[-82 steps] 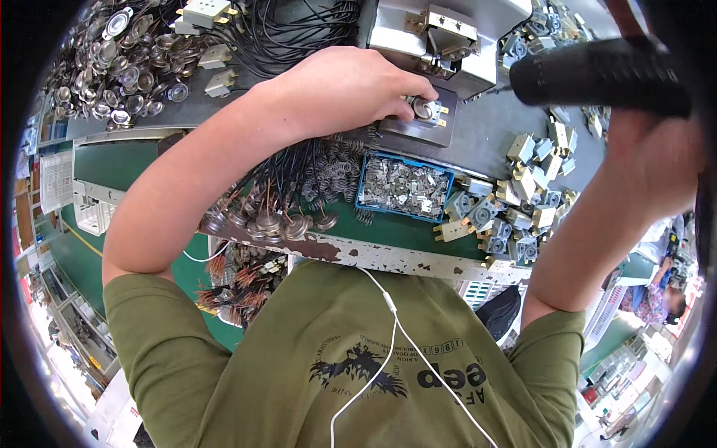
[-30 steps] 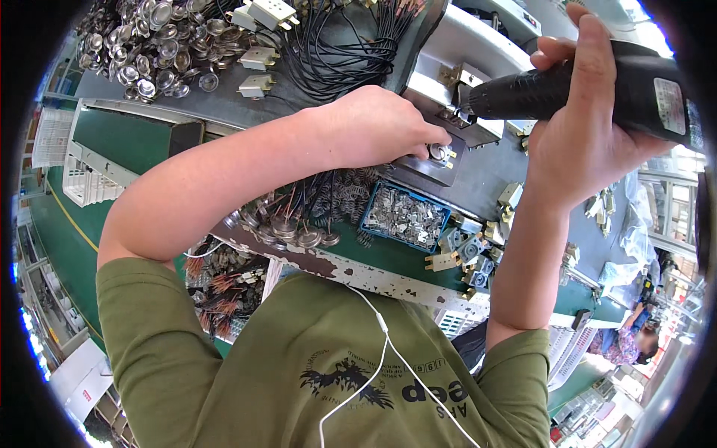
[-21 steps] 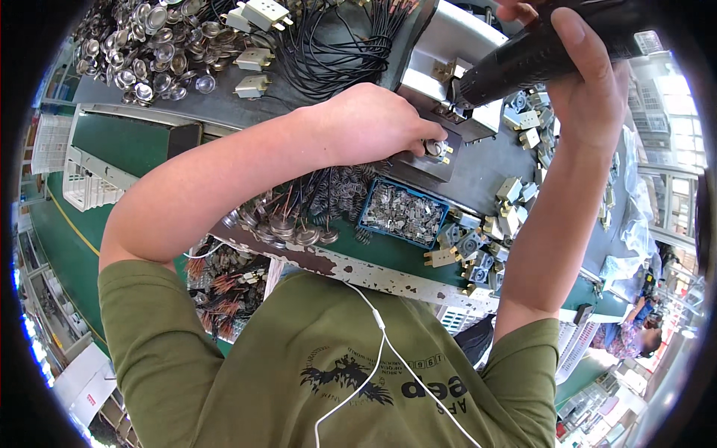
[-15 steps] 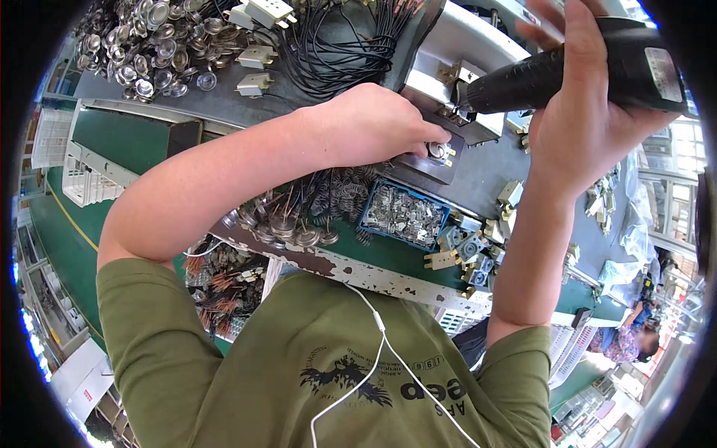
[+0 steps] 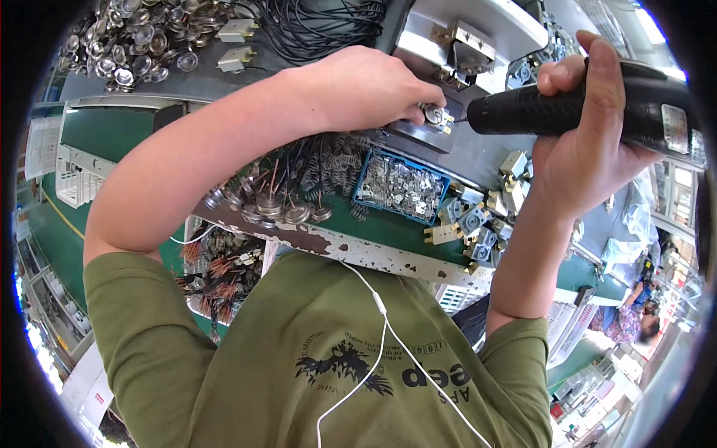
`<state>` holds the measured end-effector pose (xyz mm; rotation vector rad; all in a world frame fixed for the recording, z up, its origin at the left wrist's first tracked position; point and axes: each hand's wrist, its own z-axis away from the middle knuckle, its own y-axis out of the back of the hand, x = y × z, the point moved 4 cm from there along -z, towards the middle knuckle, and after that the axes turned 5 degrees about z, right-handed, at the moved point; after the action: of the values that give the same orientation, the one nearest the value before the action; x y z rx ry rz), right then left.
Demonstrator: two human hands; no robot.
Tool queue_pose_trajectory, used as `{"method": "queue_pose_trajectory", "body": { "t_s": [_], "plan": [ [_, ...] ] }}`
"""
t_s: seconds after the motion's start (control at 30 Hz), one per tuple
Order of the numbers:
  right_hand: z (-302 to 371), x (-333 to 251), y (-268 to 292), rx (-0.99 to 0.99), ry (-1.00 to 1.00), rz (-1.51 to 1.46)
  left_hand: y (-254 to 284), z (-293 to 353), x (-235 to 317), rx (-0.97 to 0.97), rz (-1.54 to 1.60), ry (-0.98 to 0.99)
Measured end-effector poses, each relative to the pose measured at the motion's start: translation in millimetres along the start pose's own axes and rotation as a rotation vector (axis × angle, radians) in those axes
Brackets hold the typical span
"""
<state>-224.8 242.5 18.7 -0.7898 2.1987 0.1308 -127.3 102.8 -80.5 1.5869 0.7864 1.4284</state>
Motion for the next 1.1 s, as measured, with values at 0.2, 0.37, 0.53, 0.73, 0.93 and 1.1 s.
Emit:
{"method": "queue_pose_trajectory", "body": {
  "t_s": [0.2, 0.37, 0.53, 0.73, 0.93, 1.1],
  "plan": [
    [-4, 8, 7, -0.054, 0.024, 0.009, 2, 2, 3, -0.015, -0.050, 0.025],
    [6, -2, -8, -0.100, 0.070, 0.045, 2, 1, 3, -0.023, -0.026, 0.016],
    [1, 5, -5, -0.118, 0.006, 0.000, 1, 1, 2, -0.014, 0.011, 0.020],
    [1, -3, -3, -0.027, 0.007, 0.087, 3, 2, 6, -0.059, -0.086, 0.055],
    [-2, -1, 5, -0.047, -0.004, 0.043, 4, 2, 8, -0.027, -0.085, 0.024],
    [-2, 1, 6, -0.057, -0.011, 0.015, 6, 1, 10, -0.047, -0.075, 0.014]
  ]
}}
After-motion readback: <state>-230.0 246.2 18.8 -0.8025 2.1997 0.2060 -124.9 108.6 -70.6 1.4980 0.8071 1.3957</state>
